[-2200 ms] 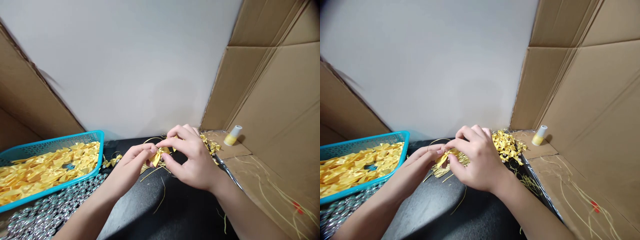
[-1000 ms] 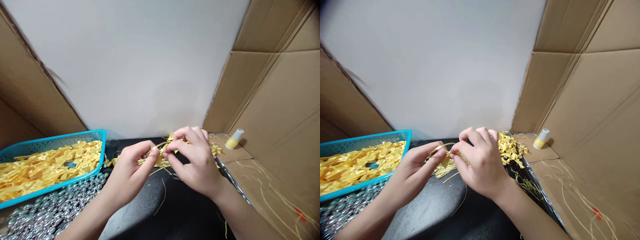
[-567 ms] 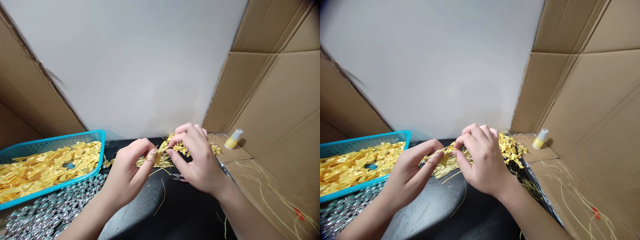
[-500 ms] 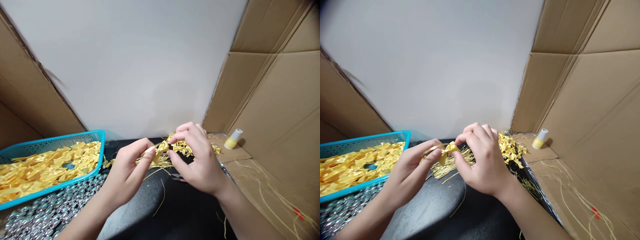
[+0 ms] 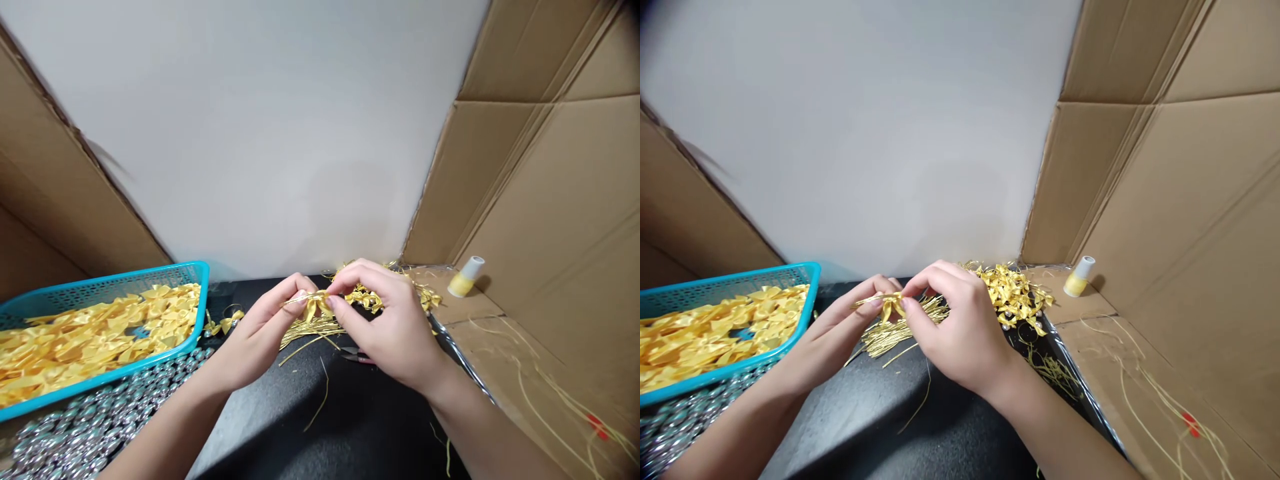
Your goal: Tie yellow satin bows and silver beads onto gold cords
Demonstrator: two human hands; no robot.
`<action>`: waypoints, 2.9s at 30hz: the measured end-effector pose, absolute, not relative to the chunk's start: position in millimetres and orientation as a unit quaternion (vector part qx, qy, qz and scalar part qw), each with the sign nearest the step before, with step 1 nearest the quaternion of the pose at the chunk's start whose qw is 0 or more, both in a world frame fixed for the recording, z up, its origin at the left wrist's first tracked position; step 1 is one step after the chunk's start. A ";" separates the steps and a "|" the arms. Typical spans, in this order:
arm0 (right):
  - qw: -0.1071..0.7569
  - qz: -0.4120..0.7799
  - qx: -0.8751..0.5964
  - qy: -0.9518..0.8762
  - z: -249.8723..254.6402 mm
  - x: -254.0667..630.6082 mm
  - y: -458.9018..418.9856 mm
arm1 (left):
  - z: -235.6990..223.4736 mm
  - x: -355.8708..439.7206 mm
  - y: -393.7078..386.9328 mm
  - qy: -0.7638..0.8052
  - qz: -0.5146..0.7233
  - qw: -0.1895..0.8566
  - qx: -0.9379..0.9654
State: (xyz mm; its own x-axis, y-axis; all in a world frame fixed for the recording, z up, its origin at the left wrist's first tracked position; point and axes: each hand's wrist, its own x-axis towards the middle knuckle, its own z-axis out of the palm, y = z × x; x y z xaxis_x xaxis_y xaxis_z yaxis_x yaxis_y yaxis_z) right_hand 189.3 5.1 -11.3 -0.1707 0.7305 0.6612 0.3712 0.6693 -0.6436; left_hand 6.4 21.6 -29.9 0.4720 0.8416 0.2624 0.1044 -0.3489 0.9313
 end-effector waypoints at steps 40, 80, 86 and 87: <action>0.557 0.067 -0.295 -0.773 -15.7 181.5 -1.1 | -8.6 13.5 -3.4 0.403 0.424 0.079 0.807; 0.603 0.132 -0.314 -0.722 -15.3 182.6 -3.1 | -5.7 10.7 -10.3 0.385 0.481 -0.037 0.787; 0.601 0.316 -0.330 -0.656 -19.2 183.8 5.7 | -7.4 -5.1 10.4 0.441 0.478 0.314 0.692; 0.599 0.338 -0.329 -0.647 -19.7 183.8 7.5 | -7.6 -4.7 13.1 0.441 0.447 0.353 0.694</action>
State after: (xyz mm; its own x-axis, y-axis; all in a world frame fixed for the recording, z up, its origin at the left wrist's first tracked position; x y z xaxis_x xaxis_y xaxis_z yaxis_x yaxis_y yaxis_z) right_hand 183.8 7.5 -19.7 -0.0645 0.8309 0.5527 0.0214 0.5549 -0.8316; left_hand -4.7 13.1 -7.6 0.2120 0.9268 0.3099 0.2965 -0.3632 0.8833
